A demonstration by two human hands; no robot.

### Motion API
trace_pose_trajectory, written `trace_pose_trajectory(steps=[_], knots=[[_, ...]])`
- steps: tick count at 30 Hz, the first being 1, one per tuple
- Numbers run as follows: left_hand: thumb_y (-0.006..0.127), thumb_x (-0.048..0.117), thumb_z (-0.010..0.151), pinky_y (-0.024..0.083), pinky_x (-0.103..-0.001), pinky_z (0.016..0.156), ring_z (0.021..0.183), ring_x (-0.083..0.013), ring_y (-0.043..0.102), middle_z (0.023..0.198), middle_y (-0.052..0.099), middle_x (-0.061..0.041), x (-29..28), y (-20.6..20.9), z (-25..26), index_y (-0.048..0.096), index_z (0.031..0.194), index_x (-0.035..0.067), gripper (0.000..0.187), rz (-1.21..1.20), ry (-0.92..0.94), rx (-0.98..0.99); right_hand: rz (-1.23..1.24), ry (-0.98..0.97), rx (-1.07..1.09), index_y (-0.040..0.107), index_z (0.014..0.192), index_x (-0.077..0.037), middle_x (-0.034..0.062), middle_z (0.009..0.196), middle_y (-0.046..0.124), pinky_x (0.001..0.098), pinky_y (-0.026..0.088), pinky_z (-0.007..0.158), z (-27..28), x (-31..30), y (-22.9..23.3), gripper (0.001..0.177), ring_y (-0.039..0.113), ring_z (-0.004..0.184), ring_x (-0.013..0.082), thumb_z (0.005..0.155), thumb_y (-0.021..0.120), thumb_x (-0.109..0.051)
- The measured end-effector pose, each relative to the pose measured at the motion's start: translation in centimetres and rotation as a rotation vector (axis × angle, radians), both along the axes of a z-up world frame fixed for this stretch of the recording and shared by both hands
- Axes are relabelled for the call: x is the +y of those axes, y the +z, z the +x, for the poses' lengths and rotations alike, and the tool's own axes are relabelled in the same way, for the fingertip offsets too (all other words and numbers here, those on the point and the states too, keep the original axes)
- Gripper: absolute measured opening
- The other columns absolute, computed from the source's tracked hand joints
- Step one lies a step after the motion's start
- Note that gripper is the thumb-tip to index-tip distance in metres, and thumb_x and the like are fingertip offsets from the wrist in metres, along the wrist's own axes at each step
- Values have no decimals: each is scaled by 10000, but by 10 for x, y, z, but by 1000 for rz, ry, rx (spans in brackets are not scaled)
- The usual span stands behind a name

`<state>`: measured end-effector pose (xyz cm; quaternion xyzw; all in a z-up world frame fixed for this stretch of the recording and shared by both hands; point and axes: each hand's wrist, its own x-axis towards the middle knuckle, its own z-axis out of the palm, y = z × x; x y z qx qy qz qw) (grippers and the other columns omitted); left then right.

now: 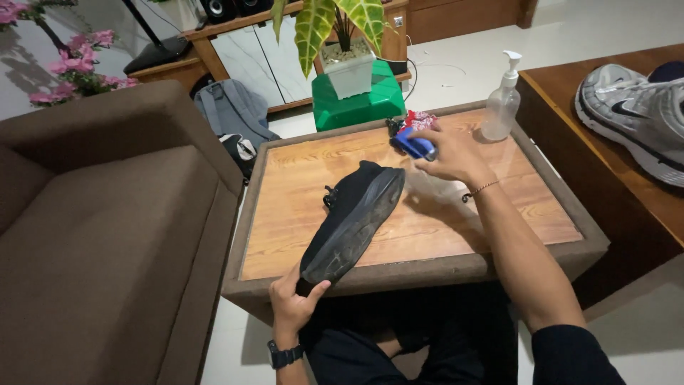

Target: Cleaning a black sneaker using a brush and cleaning solution while sitting at a low table.

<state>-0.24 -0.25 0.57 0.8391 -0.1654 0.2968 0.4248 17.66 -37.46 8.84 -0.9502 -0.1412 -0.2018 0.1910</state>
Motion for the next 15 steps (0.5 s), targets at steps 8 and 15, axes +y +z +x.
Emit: trace_pose_trajectory(steps=[8, 15], knots=[[857, 230, 693, 562, -323, 620, 657, -250, 740, 909, 803, -146, 2, -6, 4, 712, 1143, -15, 533, 17, 2, -23, 359, 465, 65, 765, 1175, -150, 69, 1065, 585, 317, 526, 828, -8, 24, 3, 515, 585, 952, 224, 678, 631, -162], [848, 220, 708, 555, -316, 608, 641, -246, 733, 912, 801, -154, 2, -5, 3, 708, 1158, -18, 528, 31, 10, -11, 327, 403, 53, 783, 1159, -149, 53, 973, 576, 280, 496, 769, -7, 20, 1, 509, 562, 847, 196, 678, 617, -162]])
